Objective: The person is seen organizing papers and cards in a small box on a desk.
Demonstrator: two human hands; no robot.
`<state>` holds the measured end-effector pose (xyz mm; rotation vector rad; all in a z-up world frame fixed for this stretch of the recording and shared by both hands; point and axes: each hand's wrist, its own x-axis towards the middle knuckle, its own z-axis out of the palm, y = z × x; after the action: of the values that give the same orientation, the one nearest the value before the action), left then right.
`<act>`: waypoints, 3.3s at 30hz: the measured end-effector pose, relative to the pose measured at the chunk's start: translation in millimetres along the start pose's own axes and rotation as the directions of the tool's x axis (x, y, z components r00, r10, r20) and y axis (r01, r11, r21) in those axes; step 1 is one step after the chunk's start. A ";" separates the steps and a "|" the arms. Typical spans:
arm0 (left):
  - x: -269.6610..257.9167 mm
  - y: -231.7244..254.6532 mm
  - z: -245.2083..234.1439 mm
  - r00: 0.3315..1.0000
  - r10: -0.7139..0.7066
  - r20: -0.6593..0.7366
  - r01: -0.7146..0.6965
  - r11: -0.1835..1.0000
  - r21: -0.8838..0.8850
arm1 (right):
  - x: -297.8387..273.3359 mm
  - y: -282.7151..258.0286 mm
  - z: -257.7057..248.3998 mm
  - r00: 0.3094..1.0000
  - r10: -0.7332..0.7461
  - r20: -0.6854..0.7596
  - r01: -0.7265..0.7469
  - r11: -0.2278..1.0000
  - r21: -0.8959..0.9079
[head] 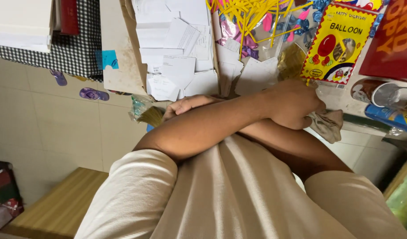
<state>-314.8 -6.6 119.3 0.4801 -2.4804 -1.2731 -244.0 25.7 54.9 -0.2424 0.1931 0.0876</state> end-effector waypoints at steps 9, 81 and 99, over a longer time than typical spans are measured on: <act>6.5 -0.2 8.7 0.995 0.064 -0.080 -0.065 0.998 -0.007 | -22.5 11.5 -28.6 0.997 -0.044 0.059 0.047 0.998 -0.045; -223.9 -147.2 -55.3 0.800 -0.440 -0.407 0.550 0.809 0.207 | -115.5 57.6 -107.7 -0.161 -0.879 -0.448 -0.765 0.398 -0.506; -288.0 -160.3 -55.8 0.416 -0.839 -0.351 0.855 0.493 -0.164 | -89.7 20.5 -97.8 -0.001 -0.989 -0.151 -0.764 0.098 -0.638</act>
<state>-9.2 -11.1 -16.1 2.0033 -1.8682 -1.2062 -351.4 15.8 -25.0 -2.0601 1.8598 -0.5654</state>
